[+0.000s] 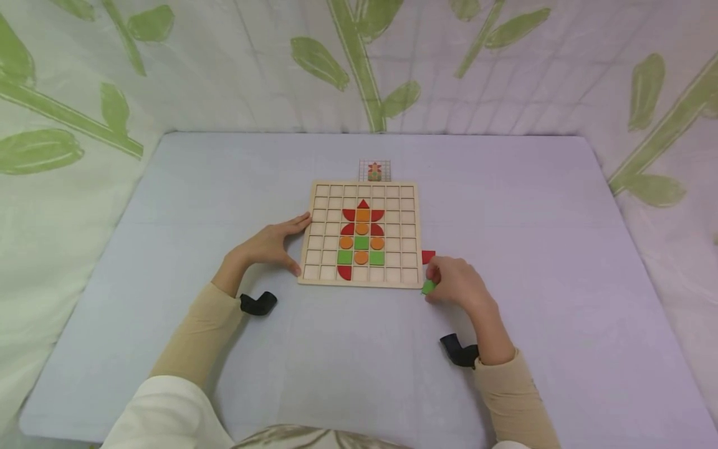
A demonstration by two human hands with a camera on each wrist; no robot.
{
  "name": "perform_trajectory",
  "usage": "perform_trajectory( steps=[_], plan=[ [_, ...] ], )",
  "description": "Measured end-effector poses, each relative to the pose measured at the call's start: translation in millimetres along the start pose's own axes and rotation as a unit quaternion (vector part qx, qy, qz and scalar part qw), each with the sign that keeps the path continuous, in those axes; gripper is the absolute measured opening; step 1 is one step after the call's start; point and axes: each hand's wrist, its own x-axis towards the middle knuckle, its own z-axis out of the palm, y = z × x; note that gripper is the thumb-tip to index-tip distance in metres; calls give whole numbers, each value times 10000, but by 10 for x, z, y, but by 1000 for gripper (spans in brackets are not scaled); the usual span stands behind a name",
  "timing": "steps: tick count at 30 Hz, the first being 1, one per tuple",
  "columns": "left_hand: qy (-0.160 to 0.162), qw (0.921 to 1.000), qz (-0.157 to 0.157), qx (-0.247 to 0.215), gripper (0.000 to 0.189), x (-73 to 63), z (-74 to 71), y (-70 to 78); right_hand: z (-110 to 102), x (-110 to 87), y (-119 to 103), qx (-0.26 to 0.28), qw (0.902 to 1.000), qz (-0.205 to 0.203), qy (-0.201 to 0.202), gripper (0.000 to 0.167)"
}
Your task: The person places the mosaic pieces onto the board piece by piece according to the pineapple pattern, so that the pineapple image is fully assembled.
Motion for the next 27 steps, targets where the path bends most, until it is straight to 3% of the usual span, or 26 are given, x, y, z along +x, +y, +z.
perform_trajectory(
  steps=[8,15,27],
  plan=[
    [13,10000,24,-17,113,3,2,-4,-55,10,-2,9,9993,-25,362,20],
    [-27,10000,-14,21,114,15,2,-14,-42,66,-104,135,9961,-331,810,21],
    [-43,10000,-58,25,113,15,-2,1,192,216,-353,425,9947,-626,700,24]
  ],
)
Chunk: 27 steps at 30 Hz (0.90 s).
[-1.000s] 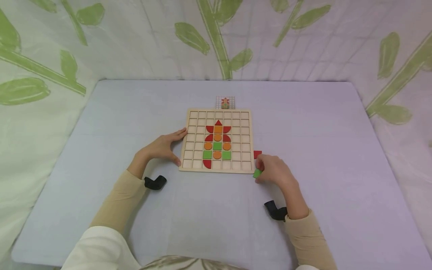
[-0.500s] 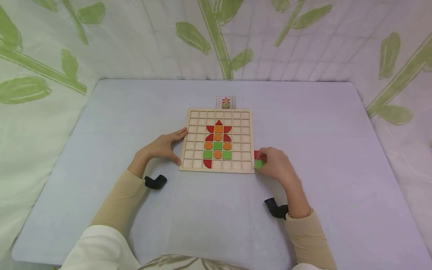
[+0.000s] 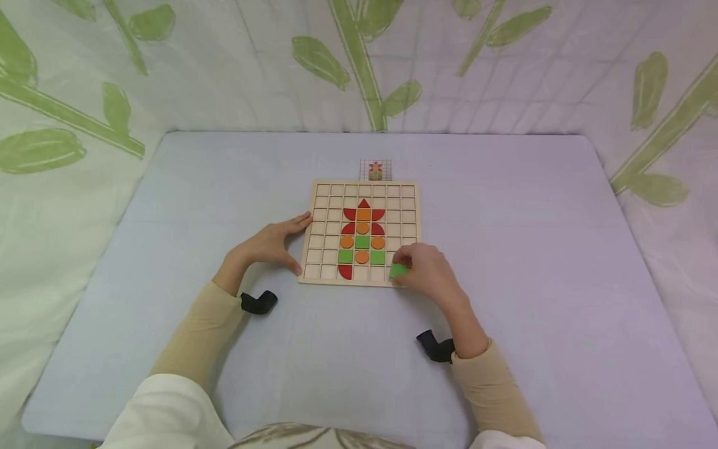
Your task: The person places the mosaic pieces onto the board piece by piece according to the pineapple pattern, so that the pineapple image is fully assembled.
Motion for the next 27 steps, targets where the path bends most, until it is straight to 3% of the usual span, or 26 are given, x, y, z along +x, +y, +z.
perform_trajectory(
  steps=[8,27],
  plan=[
    [26,10000,17,-1,113,8,7,-6,177,86,-127,-68,9995,-307,5,25],
    [61,9999,87,5,113,3,1,-14,455,256,-415,-639,9968,-480,-74,27]
  ],
)
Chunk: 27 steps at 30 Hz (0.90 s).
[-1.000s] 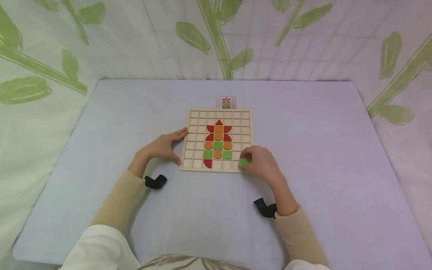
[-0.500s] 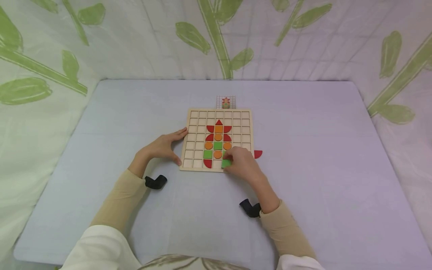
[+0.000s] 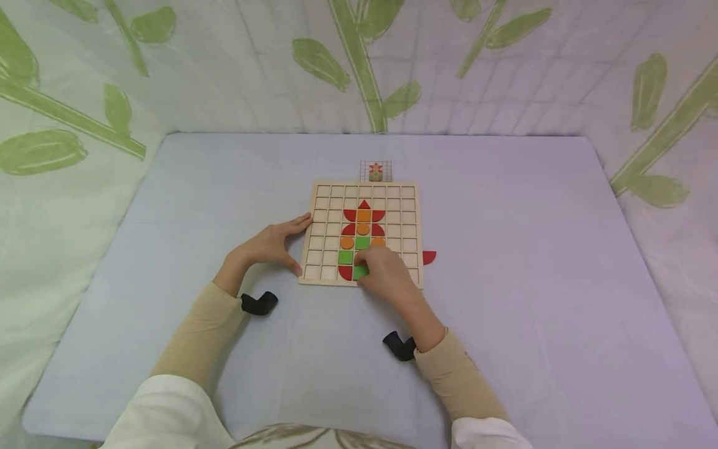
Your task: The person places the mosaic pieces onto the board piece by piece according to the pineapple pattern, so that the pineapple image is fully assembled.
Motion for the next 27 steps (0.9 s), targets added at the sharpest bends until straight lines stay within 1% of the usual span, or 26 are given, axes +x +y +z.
perform_trajectory(
  steps=[7,11,14,27],
  plan=[
    [-24,10000,-57,-31,112,-12,-3,21,0,6,12,83,10000,-4,-47,28],
    [-18,10000,-74,-26,112,-12,-1,22,-3,8,19,111,9999,-100,-2,22],
    [-14,10000,-81,-34,112,-2,4,10,-1,7,23,51,9998,-187,30,17],
    [4,10000,-41,-47,112,-11,1,21,11,13,18,-122,9995,-292,-17,13]
  ],
)
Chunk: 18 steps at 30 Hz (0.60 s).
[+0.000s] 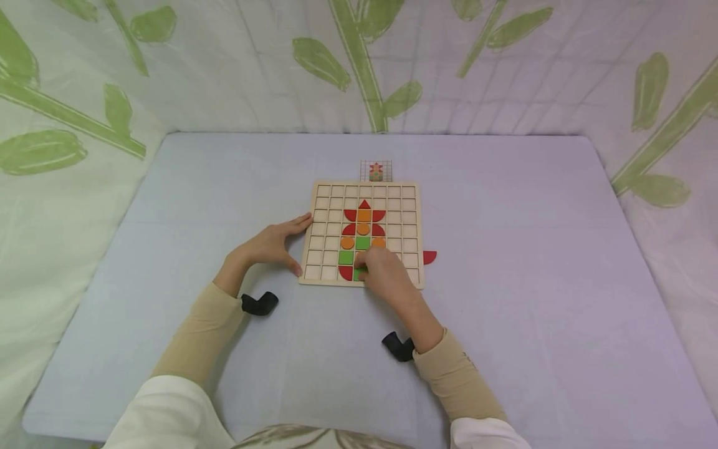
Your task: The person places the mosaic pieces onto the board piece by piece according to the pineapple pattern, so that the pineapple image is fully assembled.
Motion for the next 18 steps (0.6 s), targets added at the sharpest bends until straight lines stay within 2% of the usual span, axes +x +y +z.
perform_trajectory(
  steps=[6,10,14,18],
  plan=[
    [-5,10000,-16,12,113,-1,2,-3,-33,-22,3,2,9999,-92,-125,18],
    [-5,10000,-12,4,113,4,7,-8,-156,-67,93,403,9991,26,-158,22],
    [13,10000,32,16,113,9,10,-11,-386,-173,333,720,9962,460,175,23],
    [-12,10000,12,24,113,11,4,-20,-591,-305,622,684,9882,1301,431,29]
  ],
)
